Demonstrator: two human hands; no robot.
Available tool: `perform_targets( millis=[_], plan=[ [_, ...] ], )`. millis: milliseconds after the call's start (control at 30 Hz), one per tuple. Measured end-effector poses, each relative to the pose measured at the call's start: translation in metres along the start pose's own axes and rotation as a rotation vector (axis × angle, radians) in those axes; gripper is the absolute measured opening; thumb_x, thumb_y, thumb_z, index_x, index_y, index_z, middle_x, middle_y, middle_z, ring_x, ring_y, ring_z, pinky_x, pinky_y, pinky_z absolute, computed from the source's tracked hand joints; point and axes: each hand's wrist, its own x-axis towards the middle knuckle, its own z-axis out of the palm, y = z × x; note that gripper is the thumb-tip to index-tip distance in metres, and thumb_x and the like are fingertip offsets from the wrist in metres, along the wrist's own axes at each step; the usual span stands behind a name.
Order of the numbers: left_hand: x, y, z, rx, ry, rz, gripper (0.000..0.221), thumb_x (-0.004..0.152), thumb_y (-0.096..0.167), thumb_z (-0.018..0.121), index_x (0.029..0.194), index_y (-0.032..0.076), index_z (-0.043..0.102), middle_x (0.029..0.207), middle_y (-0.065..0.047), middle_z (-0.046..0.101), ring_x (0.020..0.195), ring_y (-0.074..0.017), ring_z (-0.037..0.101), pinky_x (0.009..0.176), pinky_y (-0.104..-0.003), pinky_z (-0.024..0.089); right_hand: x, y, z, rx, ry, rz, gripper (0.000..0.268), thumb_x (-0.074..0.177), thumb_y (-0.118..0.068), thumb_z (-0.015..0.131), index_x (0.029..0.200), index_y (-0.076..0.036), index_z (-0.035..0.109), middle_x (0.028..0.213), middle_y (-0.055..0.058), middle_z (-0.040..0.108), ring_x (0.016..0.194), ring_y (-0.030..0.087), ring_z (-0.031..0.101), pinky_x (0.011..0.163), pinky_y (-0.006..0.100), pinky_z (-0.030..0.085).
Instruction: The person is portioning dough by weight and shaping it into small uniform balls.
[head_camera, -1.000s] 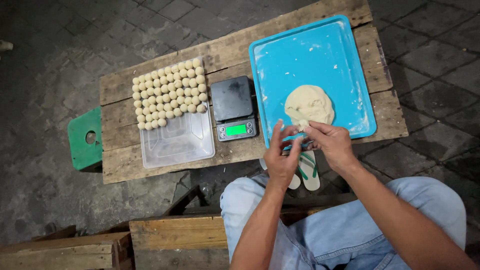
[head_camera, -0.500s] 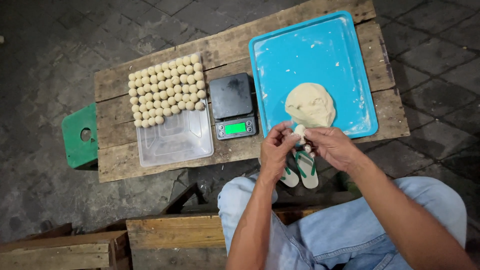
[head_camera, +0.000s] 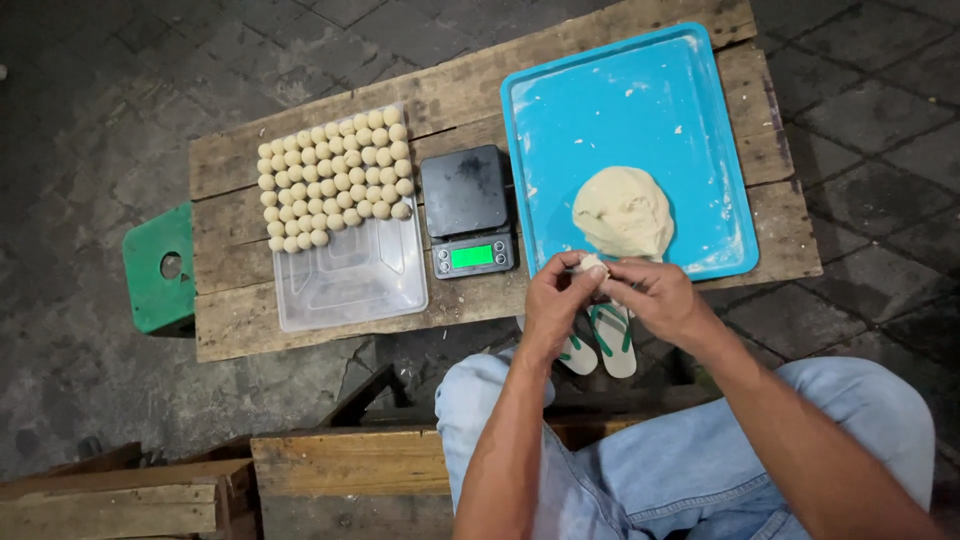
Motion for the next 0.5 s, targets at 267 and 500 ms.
perform_targets(
  millis=[267, 500],
  plan=[
    [-0.010, 0.009, -0.003, 0.007, -0.247, 0.257, 0.051, 0.109, 0.037, 0.053, 0.145, 0.000, 0.055, 0.138, -0.021, 0.053, 0.127, -0.0236, 0.053, 0.113, -0.045, 0.042, -0.002, 0.013, -0.005, -0.061, -0.045, -0.029, 0.022, 0.099, -0.009, 0.069, 0.117, -0.004, 0.079, 0.078, 0.016, 0.076, 0.064, 0.015, 0.066, 0.059, 0.035, 0.057],
    [-0.033, 0.011, 0.023, -0.325, -0.215, 0.071, 0.038, 0.112, 0.031, 0.053, 0.126, -0.002, 0.067, 0.123, -0.021, 0.070, 0.117, -0.0262, 0.067, 0.100, -0.039, 0.056, -0.020, -0.021, 0.001, -0.383, 0.140, -0.042, 0.015, 0.084, -0.021, 0.088, 0.090, -0.008, 0.083, 0.072, 0.010, 0.076, 0.063, 0.026, 0.072, 0.058, 0.036, 0.058]
  ],
)
